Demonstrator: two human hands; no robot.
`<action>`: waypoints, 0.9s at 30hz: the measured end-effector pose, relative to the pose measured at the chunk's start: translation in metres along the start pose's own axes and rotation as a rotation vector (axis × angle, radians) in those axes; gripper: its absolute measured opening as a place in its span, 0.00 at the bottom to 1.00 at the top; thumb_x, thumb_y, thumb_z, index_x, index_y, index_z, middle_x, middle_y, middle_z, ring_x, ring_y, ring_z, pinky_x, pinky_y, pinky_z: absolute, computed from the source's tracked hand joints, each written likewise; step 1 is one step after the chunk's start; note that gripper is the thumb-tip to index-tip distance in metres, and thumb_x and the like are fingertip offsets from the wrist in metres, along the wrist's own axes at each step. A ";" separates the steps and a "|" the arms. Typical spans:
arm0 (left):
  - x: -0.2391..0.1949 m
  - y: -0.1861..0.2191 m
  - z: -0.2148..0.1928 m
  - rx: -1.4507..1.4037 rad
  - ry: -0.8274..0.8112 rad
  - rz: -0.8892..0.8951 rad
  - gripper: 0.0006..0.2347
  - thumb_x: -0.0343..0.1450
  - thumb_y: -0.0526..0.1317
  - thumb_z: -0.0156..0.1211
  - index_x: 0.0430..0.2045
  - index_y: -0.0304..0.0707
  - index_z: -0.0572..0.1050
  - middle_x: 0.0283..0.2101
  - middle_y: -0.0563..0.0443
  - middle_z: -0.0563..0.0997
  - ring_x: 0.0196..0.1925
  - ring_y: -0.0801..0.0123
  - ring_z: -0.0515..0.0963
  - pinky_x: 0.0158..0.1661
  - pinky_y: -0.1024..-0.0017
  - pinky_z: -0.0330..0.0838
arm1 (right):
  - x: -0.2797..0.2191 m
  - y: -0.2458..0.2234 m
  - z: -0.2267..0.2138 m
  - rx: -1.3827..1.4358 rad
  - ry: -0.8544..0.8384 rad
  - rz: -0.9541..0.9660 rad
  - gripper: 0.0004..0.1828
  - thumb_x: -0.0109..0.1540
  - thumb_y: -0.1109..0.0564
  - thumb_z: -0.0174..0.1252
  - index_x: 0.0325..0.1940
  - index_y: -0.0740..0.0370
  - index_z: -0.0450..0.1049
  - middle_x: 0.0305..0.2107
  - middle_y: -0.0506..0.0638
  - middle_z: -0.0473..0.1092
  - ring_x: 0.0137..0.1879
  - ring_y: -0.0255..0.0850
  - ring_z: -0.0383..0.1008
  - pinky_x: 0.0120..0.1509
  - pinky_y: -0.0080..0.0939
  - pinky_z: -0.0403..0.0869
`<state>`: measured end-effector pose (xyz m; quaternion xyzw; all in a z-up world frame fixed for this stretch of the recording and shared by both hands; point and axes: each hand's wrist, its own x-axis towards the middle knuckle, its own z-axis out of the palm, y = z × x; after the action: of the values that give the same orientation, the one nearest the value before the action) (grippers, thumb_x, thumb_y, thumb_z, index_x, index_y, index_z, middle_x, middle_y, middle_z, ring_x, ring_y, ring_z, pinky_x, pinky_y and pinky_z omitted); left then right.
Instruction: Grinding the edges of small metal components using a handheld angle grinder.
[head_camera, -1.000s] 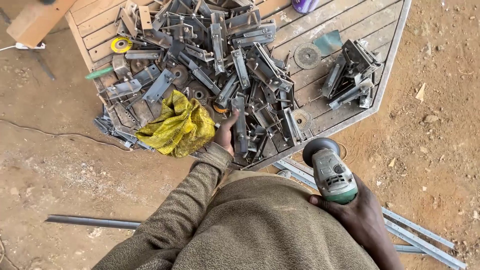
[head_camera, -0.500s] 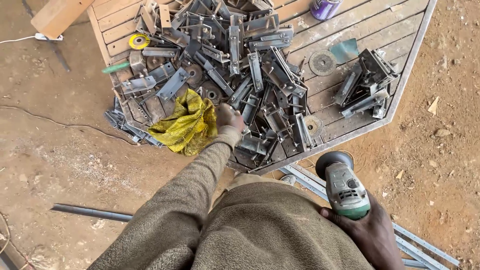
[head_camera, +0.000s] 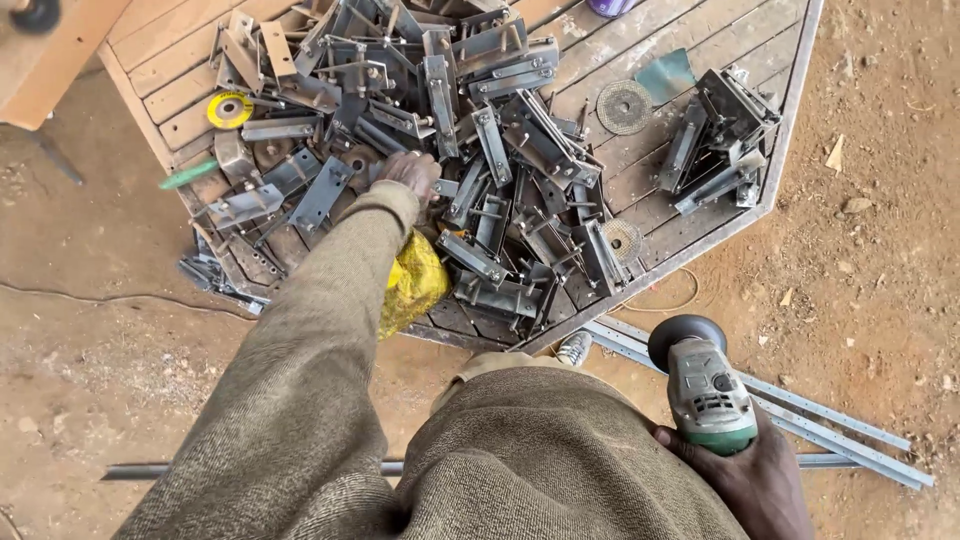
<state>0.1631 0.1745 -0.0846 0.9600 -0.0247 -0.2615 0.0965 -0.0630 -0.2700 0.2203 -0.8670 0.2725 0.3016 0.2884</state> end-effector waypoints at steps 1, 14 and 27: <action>-0.050 0.042 -0.060 -0.641 0.082 -0.423 0.08 0.70 0.36 0.47 0.34 0.37 0.75 0.40 0.45 0.79 0.43 0.62 0.77 0.45 0.70 0.68 | 0.000 -0.001 0.003 0.002 0.013 0.008 0.25 0.43 0.46 0.79 0.35 0.61 0.77 0.25 0.52 0.77 0.34 0.42 0.74 0.42 0.43 0.69; -0.123 0.104 -0.003 -2.024 0.576 -0.311 0.18 0.58 0.45 0.71 0.38 0.39 0.80 0.53 0.48 0.83 0.61 0.57 0.79 0.69 0.51 0.61 | -0.011 -0.058 -0.001 0.056 -0.089 -0.019 0.34 0.42 0.48 0.77 0.50 0.56 0.76 0.33 0.52 0.79 0.38 0.43 0.74 0.46 0.41 0.70; -0.170 0.182 -0.012 -1.871 0.334 0.037 0.22 0.63 0.48 0.69 0.51 0.45 0.78 0.60 0.46 0.79 0.61 0.61 0.77 0.67 0.55 0.58 | -0.005 -0.051 -0.032 0.109 -0.180 -0.128 0.41 0.37 0.51 0.77 0.55 0.56 0.75 0.37 0.49 0.79 0.41 0.40 0.74 0.47 0.39 0.71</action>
<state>0.0230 0.0152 0.0462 0.5179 0.1935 -0.0329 0.8327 -0.0218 -0.2550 0.2613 -0.8350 0.2055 0.3440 0.3770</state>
